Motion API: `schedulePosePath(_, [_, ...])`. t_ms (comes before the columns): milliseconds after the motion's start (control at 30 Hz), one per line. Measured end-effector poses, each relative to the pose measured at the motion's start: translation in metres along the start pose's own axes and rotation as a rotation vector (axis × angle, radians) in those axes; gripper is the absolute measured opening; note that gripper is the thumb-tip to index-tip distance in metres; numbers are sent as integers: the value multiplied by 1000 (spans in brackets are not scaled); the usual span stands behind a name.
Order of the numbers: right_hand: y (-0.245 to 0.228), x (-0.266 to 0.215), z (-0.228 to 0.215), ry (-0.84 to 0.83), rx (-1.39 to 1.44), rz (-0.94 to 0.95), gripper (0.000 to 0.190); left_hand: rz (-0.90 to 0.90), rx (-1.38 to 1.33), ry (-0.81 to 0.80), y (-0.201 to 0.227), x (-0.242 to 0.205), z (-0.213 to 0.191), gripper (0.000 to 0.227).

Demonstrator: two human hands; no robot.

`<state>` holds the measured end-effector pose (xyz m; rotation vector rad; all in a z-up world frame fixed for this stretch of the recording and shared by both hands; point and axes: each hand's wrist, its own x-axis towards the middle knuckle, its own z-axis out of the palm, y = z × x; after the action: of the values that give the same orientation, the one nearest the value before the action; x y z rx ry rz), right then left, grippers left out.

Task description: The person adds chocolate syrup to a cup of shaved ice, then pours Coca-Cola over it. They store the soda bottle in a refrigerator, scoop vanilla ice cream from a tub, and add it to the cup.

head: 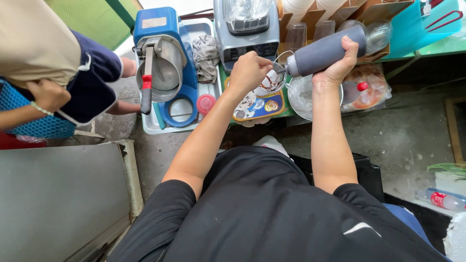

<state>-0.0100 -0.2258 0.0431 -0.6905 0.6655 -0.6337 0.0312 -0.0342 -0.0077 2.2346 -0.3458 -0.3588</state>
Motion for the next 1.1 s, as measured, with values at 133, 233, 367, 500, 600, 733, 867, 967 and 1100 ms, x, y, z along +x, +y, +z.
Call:
schedulePosePath(133, [-6,-5,3,42,64,41,57,24,-8,5,5,-4,1,22])
schedulePosePath(233, [-7,-8,3,49,75,51,59,77,3,14,8,-7,0,20])
schedulePosePath(367, [-2,-4,0,115,144,86,61,135,8,33,10,-9,2,19])
schedulePosePath(500, [2,-3,-1,154,209,103,51,168,-11,80,6,-8,12,21])
schedulePosePath(600, [11,-3,-7,178,247,122,50,229,-100,131,5,-10,21,22])
schedulePosePath(733, [21,-20,-2,277,278,161,63,376,-117,377,6,-13,40,14])
schedulePosePath(867, [27,-23,-6,307,442,286,56,554,15,540,25,-20,34,13])
schedulePosePath(967, [35,-13,-21,328,501,375,58,621,94,611,38,-16,37,14])
schedulePosePath(1100, [47,-9,-29,285,673,494,49,693,295,663,71,-27,26,15])
